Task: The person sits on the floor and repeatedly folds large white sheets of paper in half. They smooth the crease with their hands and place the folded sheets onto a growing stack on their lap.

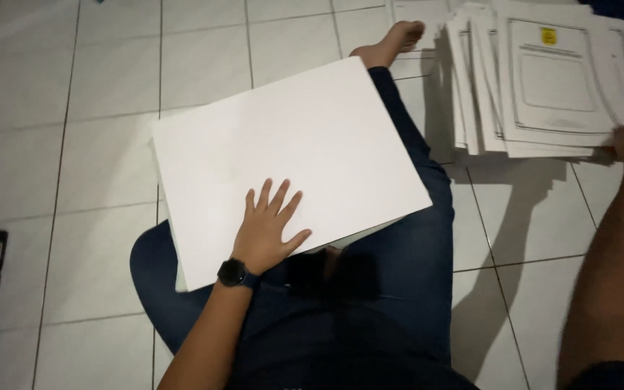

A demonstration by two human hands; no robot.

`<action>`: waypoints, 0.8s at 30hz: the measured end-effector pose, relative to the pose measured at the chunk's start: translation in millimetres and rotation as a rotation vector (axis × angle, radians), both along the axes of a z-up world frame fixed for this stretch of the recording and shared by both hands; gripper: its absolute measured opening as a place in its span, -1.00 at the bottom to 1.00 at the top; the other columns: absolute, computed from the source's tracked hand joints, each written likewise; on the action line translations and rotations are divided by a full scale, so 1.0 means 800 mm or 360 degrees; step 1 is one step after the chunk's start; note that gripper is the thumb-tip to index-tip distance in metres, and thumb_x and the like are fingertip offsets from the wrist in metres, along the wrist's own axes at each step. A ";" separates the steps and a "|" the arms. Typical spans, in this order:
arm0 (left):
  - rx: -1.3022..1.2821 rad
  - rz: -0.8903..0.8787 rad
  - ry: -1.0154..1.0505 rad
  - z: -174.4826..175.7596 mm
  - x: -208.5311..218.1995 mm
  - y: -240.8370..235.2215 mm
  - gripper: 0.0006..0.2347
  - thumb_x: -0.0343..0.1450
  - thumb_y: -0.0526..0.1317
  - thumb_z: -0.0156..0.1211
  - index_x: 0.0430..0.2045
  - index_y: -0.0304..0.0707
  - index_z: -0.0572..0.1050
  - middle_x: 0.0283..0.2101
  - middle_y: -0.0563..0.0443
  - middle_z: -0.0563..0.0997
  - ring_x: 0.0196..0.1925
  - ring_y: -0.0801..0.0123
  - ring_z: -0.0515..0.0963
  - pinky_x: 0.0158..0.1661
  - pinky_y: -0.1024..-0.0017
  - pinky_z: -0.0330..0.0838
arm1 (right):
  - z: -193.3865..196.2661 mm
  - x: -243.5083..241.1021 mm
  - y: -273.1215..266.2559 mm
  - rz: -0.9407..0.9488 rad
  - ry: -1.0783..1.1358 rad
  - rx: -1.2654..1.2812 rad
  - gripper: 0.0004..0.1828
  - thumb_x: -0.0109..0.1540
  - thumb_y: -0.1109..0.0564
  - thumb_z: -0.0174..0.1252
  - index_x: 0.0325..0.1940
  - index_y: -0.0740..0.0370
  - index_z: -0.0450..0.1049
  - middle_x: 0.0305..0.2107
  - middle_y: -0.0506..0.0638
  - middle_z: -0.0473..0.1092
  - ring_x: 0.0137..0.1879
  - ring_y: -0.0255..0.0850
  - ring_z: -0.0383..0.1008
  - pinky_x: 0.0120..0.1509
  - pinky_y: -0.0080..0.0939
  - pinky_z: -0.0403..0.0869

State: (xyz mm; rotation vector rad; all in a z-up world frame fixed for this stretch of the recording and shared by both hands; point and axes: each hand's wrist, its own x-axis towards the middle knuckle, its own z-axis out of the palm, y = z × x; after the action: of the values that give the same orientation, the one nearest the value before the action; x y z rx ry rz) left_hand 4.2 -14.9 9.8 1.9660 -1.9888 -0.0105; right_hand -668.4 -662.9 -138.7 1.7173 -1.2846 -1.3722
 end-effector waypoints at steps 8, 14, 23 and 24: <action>0.0197 0.0066 0.0078 -0.005 0.004 -0.003 -0.26 0.43 0.29 -0.07 0.41 -0.25 0.11 0.50 -0.14 0.10 0.55 -0.11 -0.08 0.41 -0.19 -0.27 | 0.165 0.370 0.390 -0.0408 -0.2742 -0.0626 -0.61 0.41 -0.01 0.34 -0.14 0.29 0.31 -0.26 0.17 0.30 -0.16 0.03 0.27 -0.14 0.03 0.29; 0.0454 0.0099 0.0192 0.031 0.003 0.002 -0.31 0.49 0.19 -0.11 0.40 -0.38 0.13 0.50 -0.23 0.12 0.55 -0.15 -0.05 0.41 -0.18 -0.27 | 0.237 0.506 0.581 -0.0192 -0.2570 0.0351 -0.20 0.48 -0.36 -0.22 0.33 0.46 0.38 0.20 0.51 0.31 0.38 0.32 0.30 0.38 0.23 0.34; 0.0365 0.0039 0.0268 0.024 0.009 0.009 -0.36 0.51 0.14 -0.19 0.40 -0.37 0.12 0.51 -0.20 0.11 0.57 -0.13 -0.09 0.41 -0.20 -0.30 | 0.267 0.525 0.601 -0.0291 -0.2696 0.0432 -0.30 0.46 -0.17 -0.13 0.33 0.59 0.34 0.21 0.58 0.30 0.40 0.40 0.25 0.39 0.35 0.27; 0.0383 0.0031 0.0246 0.023 0.009 0.010 -0.36 0.51 0.14 -0.21 0.40 -0.36 0.12 0.51 -0.19 0.11 0.57 -0.11 -0.10 0.41 -0.20 -0.30 | 0.264 0.526 0.599 -0.0342 -0.2719 0.0433 -0.28 0.47 -0.17 -0.17 0.33 0.61 0.34 0.22 0.59 0.28 0.40 0.44 0.23 0.40 0.36 0.25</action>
State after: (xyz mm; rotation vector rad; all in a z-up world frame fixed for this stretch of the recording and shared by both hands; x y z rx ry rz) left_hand 11.7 -6.8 28.6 2.0577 -1.9436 -0.4022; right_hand -248.0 -183.3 72.4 3.1064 -2.0805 0.2622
